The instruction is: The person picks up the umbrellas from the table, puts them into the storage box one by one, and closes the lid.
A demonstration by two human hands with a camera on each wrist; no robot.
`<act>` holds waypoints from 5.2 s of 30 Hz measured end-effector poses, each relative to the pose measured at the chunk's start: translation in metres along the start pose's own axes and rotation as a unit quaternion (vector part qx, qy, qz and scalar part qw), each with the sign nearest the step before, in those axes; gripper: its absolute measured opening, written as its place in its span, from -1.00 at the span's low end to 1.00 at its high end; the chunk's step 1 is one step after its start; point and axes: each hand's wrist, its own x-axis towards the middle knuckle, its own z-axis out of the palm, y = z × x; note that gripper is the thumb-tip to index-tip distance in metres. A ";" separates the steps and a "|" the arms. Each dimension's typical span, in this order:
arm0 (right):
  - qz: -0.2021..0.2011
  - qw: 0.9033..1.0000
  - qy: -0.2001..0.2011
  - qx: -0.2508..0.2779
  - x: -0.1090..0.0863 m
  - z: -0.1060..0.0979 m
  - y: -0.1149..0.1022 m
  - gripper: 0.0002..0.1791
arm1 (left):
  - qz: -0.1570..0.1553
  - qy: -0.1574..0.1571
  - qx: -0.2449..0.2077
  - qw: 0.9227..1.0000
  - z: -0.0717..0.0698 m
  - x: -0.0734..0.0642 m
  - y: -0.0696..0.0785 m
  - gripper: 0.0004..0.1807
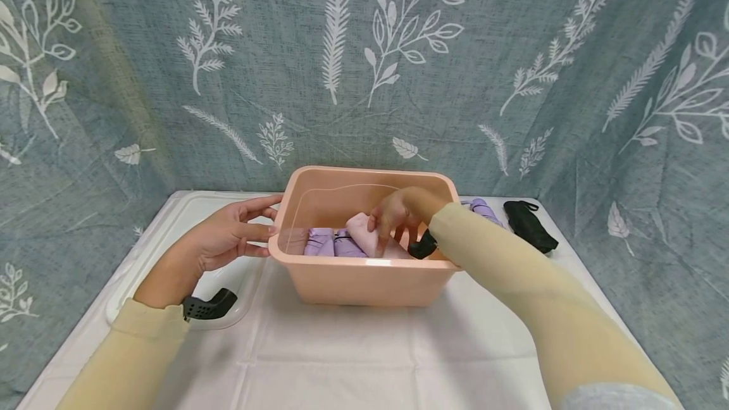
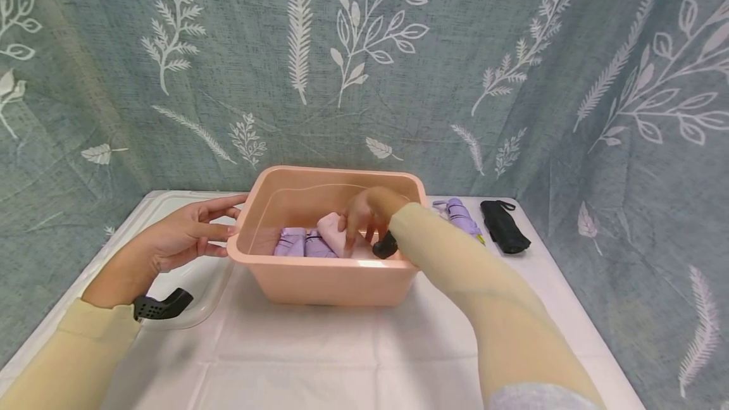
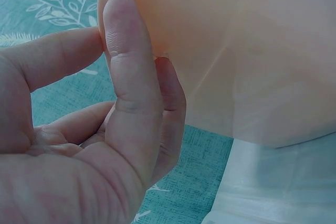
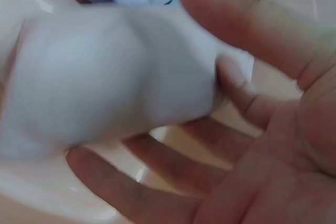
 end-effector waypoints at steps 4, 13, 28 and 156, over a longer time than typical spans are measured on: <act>0.046 0.999 -0.007 0.006 0.003 -0.001 0.001 -0.34 | 0.003 -0.003 -0.001 1.000 0.000 0.000 -0.001 -0.13; 0.072 0.997 -0.013 0.025 0.000 0.001 0.003 -0.67 | 0.000 -0.001 -0.002 1.000 -0.001 0.000 0.000 -0.12; 0.059 0.990 -0.044 0.120 0.008 0.006 -0.002 -0.29 | 0.001 0.000 0.001 1.000 -0.001 0.000 0.000 -0.15; -0.296 0.602 0.511 0.538 -0.071 -0.005 0.317 -0.83 | 0.012 0.035 -0.013 0.999 0.004 -0.004 -0.003 -0.18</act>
